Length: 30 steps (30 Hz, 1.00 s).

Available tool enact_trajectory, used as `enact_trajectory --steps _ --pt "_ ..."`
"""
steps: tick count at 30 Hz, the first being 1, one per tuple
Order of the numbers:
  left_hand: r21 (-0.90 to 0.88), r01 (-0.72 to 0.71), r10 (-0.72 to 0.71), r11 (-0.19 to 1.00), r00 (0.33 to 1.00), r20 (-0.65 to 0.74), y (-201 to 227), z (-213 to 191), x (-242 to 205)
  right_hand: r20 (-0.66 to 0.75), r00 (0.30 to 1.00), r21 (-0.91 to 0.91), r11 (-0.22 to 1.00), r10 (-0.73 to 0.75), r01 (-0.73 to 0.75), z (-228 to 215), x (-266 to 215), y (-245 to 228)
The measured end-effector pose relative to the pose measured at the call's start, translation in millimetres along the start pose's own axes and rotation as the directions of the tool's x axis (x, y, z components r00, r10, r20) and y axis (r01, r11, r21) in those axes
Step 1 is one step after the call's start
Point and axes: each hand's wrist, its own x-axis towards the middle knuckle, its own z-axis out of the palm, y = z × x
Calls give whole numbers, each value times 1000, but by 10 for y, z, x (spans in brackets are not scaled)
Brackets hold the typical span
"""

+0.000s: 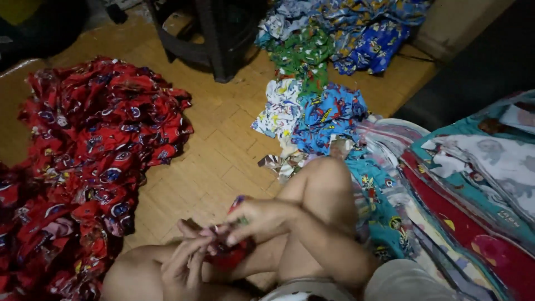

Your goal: Inspecting small fabric garments, turning them inside out, and trimming loose threads with scissors.

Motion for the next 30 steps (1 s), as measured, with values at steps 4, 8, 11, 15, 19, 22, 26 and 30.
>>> enact_trajectory --steps 4,8,11,15,19,22,26,30 --pt "291 110 -107 950 994 -25 -140 -4 22 128 983 506 844 129 -177 75 -145 704" --pt "504 142 -212 852 974 84 -220 -190 -6 -201 972 225 971 122 -75 -230 -250 1147" --pt "619 168 -343 767 923 175 -257 -253 44 -386 842 201 925 377 -322 -280 -249 987" --pt "612 258 -475 748 851 222 -741 -194 234 -324 838 115 897 439 -426 -414 74 980" --pt "629 353 -579 692 793 192 -1414 -33 584 -366 828 -17 887 424 -461 -737 346 1534" --pt "574 438 -608 691 782 135 -1770 113 772 -398 783 -86 830 479 -551 -946 461 1853" --pt "751 537 -763 385 643 -69 -2267 237 747 -444 712 -152 737 544 -658 -1096 506 2481" --pt "870 360 -784 339 618 50 -3589 756 300 -417 746 -24 814 520 -580 -1081 579 2611"
